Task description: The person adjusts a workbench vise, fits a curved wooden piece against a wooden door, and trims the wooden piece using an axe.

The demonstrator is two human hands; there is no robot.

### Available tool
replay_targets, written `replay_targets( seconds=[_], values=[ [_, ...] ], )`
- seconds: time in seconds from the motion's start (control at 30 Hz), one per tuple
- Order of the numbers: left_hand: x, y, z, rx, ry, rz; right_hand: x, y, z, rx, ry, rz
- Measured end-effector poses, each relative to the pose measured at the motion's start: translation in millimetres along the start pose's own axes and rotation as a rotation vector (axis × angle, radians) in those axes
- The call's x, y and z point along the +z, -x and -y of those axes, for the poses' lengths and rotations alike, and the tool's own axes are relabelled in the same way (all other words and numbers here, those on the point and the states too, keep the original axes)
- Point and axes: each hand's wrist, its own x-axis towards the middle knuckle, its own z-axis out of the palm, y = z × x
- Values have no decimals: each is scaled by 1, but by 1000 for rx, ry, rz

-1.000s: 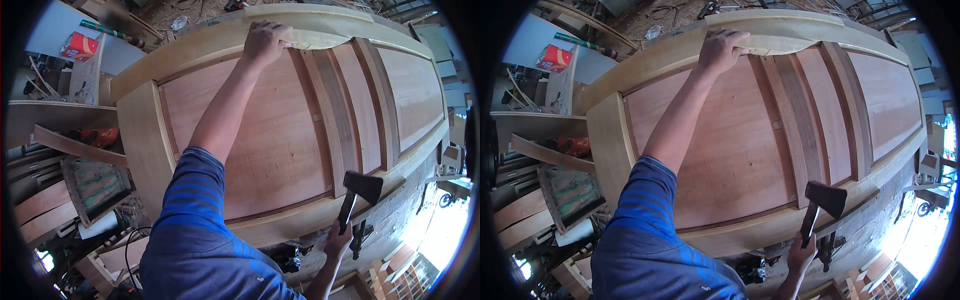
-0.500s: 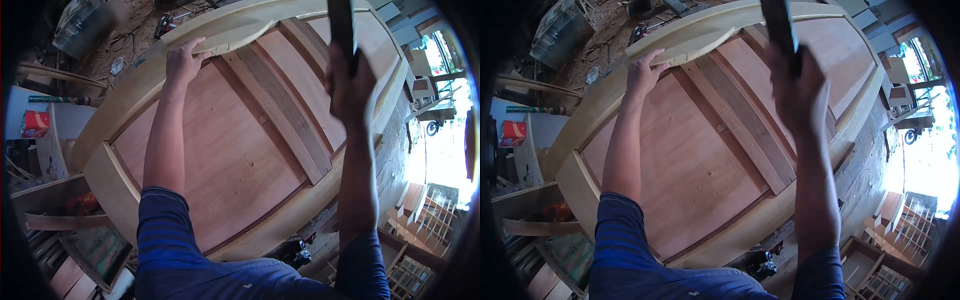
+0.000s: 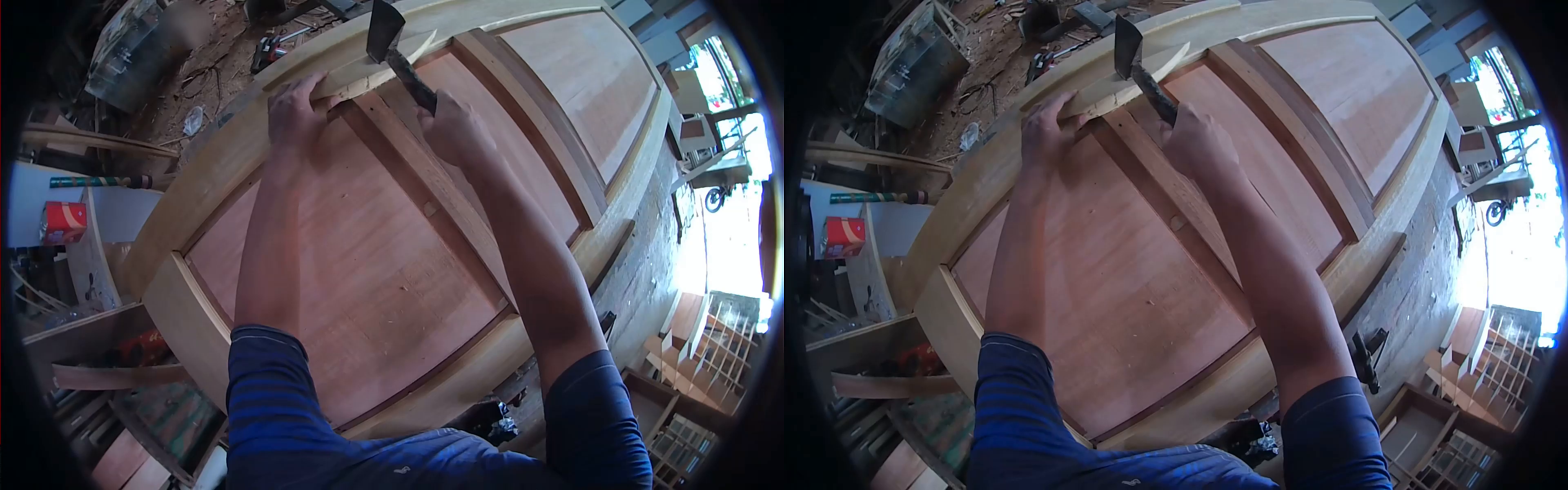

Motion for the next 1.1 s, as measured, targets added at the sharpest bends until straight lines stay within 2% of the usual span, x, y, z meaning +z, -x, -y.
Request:
replay_targets(
  seconds=[0.07, 0.23, 0.33, 0.4, 0.43, 0.47, 0.5, 0.53, 0.6, 0.63, 0.67, 0.77, 0.87, 0.97, 1.1],
  values=[
    [2, -9, 0, 6, -16, -10, -2, -5, -6, 4, -41, -29],
    [40, -53, 15, 154, -193, -242, -6, -8, -11, 59, -245, -56],
    [62, -91, 10, 131, -210, -247, -18, -33, -8, -76, -301, -267],
    [70, -99, 3, 84, -176, -176, -40, -55, 2, -175, -346, -405],
    [70, -105, -6, 60, -156, -130, -55, -71, 6, -322, -298, -579],
    [71, -112, -13, 38, -136, -85, -76, -78, 21, -308, -352, -622],
    [73, -114, -14, 26, -129, -82, -108, -65, 43, -280, -383, -551],
    [74, -114, -14, 11, -125, -80, -133, -57, 75, -369, -414, -794],
    [72, -114, -16, -24, -130, -55, -139, -76, 68, -627, -450, -1012],
    [69, -114, -19, -43, -136, -35, -117, -90, 53, -638, -423, -1064],
    [66, -115, -24, -63, -142, -20, -87, -107, 32, -568, -338, -1028],
    [67, -117, -22, -66, -70, -9, 1, -144, -38, -122, 203, -370],
    [72, -117, -14, -52, -85, -49, -44, -126, 11, 106, -63, 130],
    [70, -119, -12, -31, -77, -39, -26, -128, -7, -20, -16, -70],
    [76, -120, -12, 46, -113, -70, -63, -114, 10, -74, -156, -225]
  ],
)
